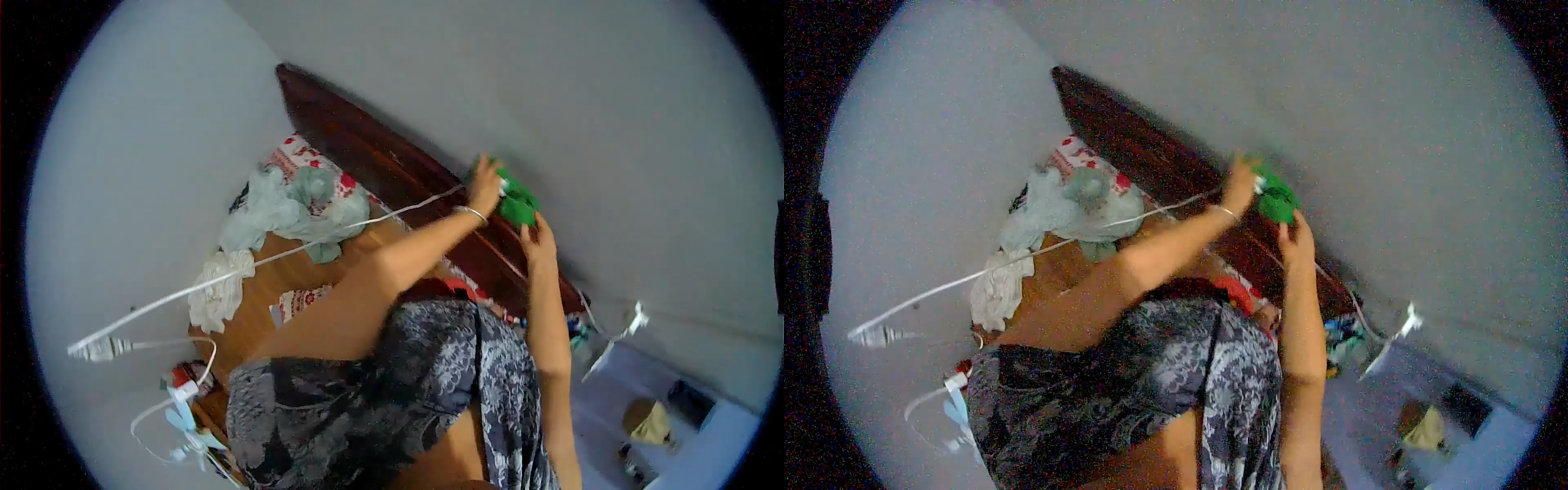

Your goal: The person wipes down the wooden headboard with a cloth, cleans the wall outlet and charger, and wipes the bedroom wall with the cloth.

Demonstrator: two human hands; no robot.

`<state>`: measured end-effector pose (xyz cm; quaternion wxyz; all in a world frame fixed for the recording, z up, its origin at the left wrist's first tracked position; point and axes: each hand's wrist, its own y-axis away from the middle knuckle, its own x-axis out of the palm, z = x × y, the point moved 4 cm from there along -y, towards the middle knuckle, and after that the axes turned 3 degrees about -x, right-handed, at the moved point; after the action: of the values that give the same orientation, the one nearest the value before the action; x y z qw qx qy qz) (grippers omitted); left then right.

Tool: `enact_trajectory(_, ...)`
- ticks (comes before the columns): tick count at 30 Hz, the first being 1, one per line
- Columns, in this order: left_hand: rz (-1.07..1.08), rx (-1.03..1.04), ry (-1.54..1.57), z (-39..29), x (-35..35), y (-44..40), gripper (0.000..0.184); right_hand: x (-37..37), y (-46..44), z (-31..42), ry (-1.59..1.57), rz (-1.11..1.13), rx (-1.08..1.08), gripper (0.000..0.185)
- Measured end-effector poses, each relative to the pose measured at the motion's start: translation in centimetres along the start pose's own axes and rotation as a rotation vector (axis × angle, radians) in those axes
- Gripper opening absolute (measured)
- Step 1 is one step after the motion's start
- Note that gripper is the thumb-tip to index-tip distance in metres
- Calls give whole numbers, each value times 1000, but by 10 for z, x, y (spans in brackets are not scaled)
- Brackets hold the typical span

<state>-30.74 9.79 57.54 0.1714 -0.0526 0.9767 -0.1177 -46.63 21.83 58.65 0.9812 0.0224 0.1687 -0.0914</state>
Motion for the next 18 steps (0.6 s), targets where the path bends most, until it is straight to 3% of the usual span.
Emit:
enact_trajectory(1, 162, -503, 570, 6, 14, 10, 25, -5, -6, 15, 105, 44, -140, 38)
enact_trajectory(2, 184, -575, 537, -22, 10, 16, 29, -6, -7, 40, -426, 24, 92, 38)
enact_trajectory(3, 243, -739, 816, -53, 8, 26, 29, -7, -7, 69, -958, -121, 312, 38)
enact_trajectory(5, 489, -674, 1061, -110, -3, 41, 35, -39, 2, 133, -421, -110, -18, 31)
enact_trajectory(7, 675, -446, 1048, -138, 4, 55, 44, -72, 14, 191, 103, -135, -330, 30)
enact_trajectory(8, 745, -623, 1021, -180, -12, 64, 40, -82, 27, 217, 295, -167, -440, 31)
enact_trajectory(9, 836, -655, 1105, -200, -14, 64, 38, -90, 30, 229, 290, -174, -463, 31)
enact_trajectory(11, 913, -719, 1246, -229, -14, 60, 35, -98, 35, 254, 722, -278, -703, 40)
enact_trajectory(12, 893, -744, 1301, -241, -16, 54, 34, -99, 38, 265, 723, -296, -721, 40)
enact_trajectory(14, 919, -665, 1358, -268, -21, 56, 35, -109, 62, 269, 375, -410, -664, 55)
enact_trajectory(15, 857, -540, 1229, -285, -23, 51, 36, -114, 63, 253, 380, -353, -648, 71)
enact_trajectory(16, 789, -416, 1098, -295, -28, 45, 39, -111, 66, 244, 378, -362, -662, 71)
enact_trajectory(17, 786, -271, 1012, -303, -21, 48, 44, -112, 74, 234, 207, -388, -635, 78)
enact_trajectory(18, 791, -257, 1005, -309, -12, 53, 44, -114, 81, 228, 37, -409, -606, 86)
